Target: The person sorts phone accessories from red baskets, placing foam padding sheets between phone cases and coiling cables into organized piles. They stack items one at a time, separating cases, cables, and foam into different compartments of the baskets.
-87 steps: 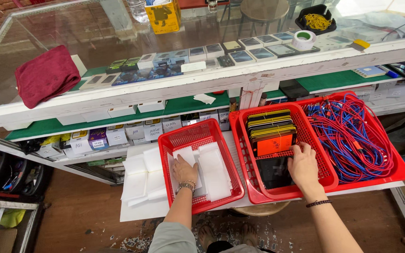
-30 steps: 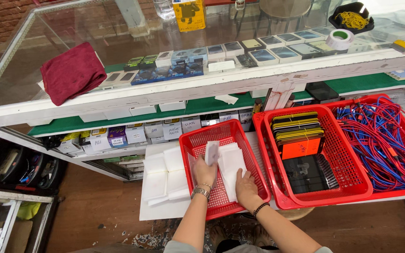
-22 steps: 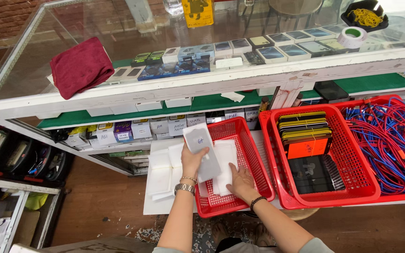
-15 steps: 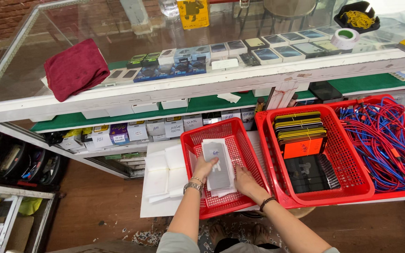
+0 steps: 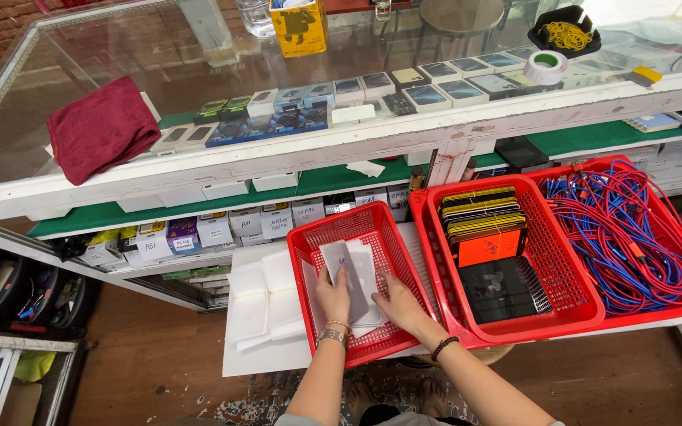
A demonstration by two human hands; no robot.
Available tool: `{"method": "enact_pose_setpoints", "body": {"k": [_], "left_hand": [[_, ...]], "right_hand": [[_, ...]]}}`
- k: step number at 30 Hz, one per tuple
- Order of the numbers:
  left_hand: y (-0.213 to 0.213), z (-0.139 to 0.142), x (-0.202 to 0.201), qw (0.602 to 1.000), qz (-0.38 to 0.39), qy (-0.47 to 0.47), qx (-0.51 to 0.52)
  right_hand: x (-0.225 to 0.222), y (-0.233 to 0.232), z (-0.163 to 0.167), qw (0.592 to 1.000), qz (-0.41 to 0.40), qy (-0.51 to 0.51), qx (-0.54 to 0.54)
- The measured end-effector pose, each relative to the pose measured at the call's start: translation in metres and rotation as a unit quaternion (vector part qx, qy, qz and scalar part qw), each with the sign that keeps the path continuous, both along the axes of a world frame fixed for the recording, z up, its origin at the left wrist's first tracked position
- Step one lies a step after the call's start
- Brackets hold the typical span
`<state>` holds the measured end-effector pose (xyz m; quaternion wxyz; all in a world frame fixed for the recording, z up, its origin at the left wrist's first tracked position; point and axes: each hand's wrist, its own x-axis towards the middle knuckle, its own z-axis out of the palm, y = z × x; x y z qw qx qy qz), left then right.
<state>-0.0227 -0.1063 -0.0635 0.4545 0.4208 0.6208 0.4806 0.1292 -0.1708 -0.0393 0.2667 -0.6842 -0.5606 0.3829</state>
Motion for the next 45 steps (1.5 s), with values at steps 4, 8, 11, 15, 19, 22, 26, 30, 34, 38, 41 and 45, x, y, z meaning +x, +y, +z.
{"method": "enact_pose_setpoints", "body": {"k": [4, 8, 11, 15, 19, 22, 26, 30, 34, 38, 41, 45], "left_hand": [[0.027, 0.013, -0.008, 0.952, -0.061, -0.29, -0.076], [0.035, 0.035, -0.001, 0.953, -0.185, -0.221, -0.092], [0.022, 0.053, 0.01, 0.95, -0.227, -0.201, -0.075], [0.008, 0.068, 0.018, 0.931, -0.332, -0.097, -0.117], [0.0, 0.051, 0.029, 0.909, -0.404, -0.032, -0.092], [-0.011, 0.021, 0.035, 0.93, -0.356, 0.076, -0.055], [-0.016, -0.009, 0.039, 0.967, -0.157, 0.199, -0.017], [-0.011, -0.008, 0.045, 0.939, -0.052, 0.34, 0.013], [-0.009, -0.002, 0.066, 0.951, -0.16, 0.263, -0.01], [-0.008, 0.001, 0.066, 0.964, -0.21, 0.15, -0.06], [-0.006, 0.001, 0.039, 0.918, -0.079, 0.388, -0.035], [-0.004, 0.004, 0.01, 0.894, -0.084, 0.427, -0.107]], "right_hand": [[0.003, 0.004, -0.004, 0.965, -0.009, 0.232, -0.126], [0.01, 0.007, 0.009, 0.938, -0.032, 0.339, -0.074], [0.019, 0.012, 0.026, 0.95, -0.059, 0.303, -0.044], [0.046, 0.029, 0.046, 0.956, -0.081, 0.218, 0.181], [0.104, 0.05, 0.066, 0.94, -0.157, 0.261, 0.151], [0.167, 0.049, 0.08, 0.849, -0.316, 0.31, 0.289], [0.218, 0.024, 0.077, 0.841, -0.346, 0.301, 0.287], [0.222, 0.008, 0.068, 0.846, -0.318, 0.362, 0.229], [0.224, 0.0, 0.073, 0.724, -0.265, 0.614, 0.169], [0.233, -0.019, 0.073, 0.676, -0.195, 0.701, 0.117], [0.24, -0.033, 0.061, 0.691, -0.252, 0.675, 0.058], [0.268, -0.04, 0.044, 0.88, -0.173, 0.44, -0.056]]}}
